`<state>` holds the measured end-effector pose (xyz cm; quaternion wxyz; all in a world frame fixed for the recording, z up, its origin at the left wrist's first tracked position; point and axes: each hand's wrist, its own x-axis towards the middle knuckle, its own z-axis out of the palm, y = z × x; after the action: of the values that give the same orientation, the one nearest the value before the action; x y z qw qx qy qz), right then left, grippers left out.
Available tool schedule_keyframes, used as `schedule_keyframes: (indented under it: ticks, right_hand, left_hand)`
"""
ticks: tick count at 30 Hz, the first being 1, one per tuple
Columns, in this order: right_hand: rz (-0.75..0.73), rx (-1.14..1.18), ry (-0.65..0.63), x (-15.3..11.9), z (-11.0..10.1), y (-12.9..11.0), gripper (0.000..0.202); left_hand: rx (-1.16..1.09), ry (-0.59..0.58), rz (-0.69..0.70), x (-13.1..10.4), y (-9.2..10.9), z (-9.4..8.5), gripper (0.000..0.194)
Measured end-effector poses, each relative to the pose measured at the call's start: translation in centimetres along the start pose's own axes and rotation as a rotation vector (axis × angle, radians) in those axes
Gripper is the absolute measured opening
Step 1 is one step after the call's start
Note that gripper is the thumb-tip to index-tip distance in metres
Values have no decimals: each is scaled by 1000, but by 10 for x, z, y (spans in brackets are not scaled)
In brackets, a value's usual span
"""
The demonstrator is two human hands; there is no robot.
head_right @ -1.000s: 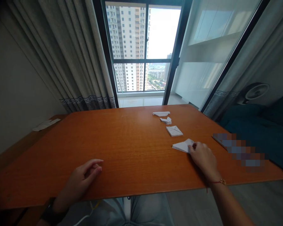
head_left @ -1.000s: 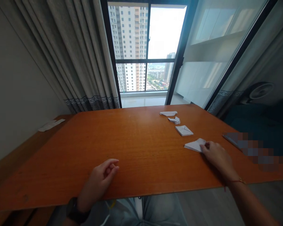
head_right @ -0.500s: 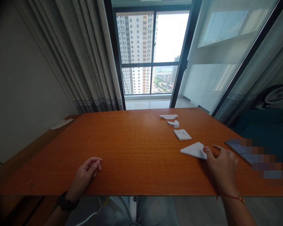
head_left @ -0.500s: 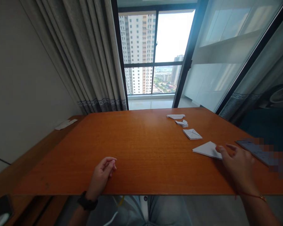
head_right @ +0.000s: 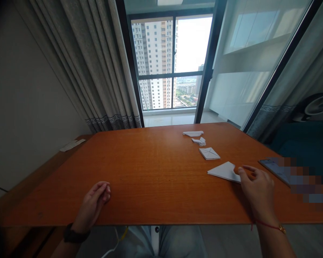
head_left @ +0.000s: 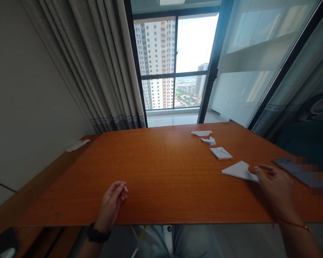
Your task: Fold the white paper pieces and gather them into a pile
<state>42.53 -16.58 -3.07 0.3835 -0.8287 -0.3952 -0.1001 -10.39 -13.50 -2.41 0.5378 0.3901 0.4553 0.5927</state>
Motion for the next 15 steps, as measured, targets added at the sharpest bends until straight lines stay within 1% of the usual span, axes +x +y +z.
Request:
schedule_keyframes:
  ticks: [2,4,7,10,12,13,15]
  right_hand:
    - [8,24,7,0,-1,0,50]
    - [22,34,3,0,-2,1,49]
    - [40,23,-32,1,-1,2,51]
    - [-2,-30,-90,2,3,3,58]
    - [-47,-83,-138,4,8,6,63]
    - [-63,-108,-160,5,10,8,64]
    - [-69,-149,-182,6,14,13,65]
  left_hand:
    - [-114,16,-19,0,2,-1,29]
    - [-161,16,-31,-1,4,-1,27]
    - [-158,15,-32,-1,5,-1,26]
    - [-111,17,-4,0,1,-3,27]
    - [-12,17,26,1,-2,-4,28]
    - [79,13,48,0,-3,-1,28]
    - [351,-30,114,-4,-1,12,28]
